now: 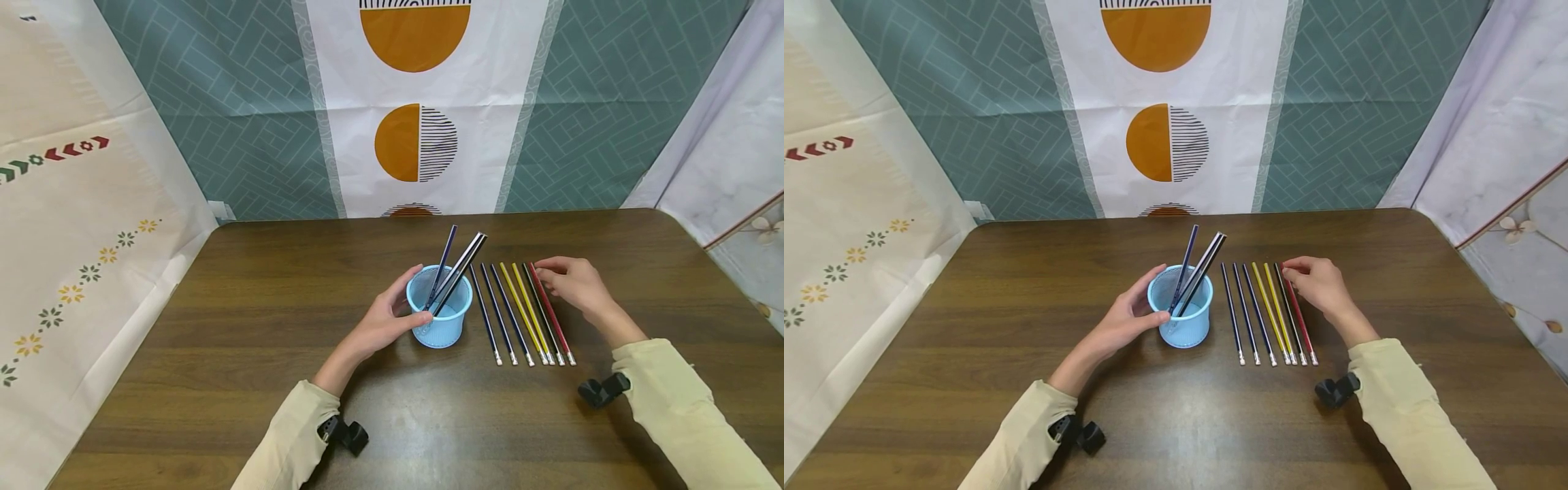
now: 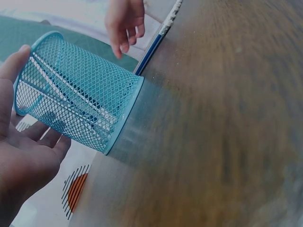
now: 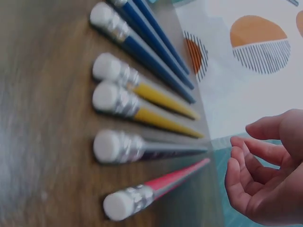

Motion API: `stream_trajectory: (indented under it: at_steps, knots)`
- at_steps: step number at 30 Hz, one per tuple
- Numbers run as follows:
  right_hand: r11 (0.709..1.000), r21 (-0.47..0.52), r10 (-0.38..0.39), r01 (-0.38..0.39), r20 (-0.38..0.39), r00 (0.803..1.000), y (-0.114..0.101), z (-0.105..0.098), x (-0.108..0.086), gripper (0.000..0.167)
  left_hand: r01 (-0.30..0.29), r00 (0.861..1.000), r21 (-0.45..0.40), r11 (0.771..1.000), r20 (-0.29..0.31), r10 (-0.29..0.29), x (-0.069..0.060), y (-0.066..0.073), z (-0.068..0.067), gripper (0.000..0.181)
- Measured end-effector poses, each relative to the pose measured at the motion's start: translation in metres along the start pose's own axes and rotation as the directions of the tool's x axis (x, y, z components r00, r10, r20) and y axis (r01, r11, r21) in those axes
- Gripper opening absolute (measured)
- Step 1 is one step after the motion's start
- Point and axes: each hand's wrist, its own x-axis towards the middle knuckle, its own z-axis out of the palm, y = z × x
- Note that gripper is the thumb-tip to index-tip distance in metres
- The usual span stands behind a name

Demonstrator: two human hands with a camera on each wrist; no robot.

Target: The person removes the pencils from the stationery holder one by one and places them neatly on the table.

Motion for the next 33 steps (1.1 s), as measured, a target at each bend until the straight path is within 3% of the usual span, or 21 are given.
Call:
stream_trajectory:
  at_steps: [9,17,30,33]
  knots:
    - [0.999,0.032,-0.028,0.026,0.062,0.998,-0.017,0.004,-0.003,0.037,0.022,1.000,0.015,1.000,-0.005,-0.022,0.000,0.000,0.000,0.075]
    - [0.992,0.124,-0.034,0.019,0.117,0.993,-0.032,0.008,-0.006,0.041,0.000,1.000,0.008,1.000,-0.004,0.000,0.000,-0.002,0.000,0.075]
    - [0.963,0.267,-0.089,0.038,0.185,0.979,-0.051,0.020,-0.009,0.047,-0.005,1.000,0.013,1.000,-0.004,0.005,0.001,-0.002,0.000,0.076]
    - [0.944,0.325,-0.123,0.057,0.186,0.975,-0.054,0.023,-0.008,0.046,-0.005,1.000,0.013,1.000,0.000,0.005,0.001,-0.002,0.000,0.075]
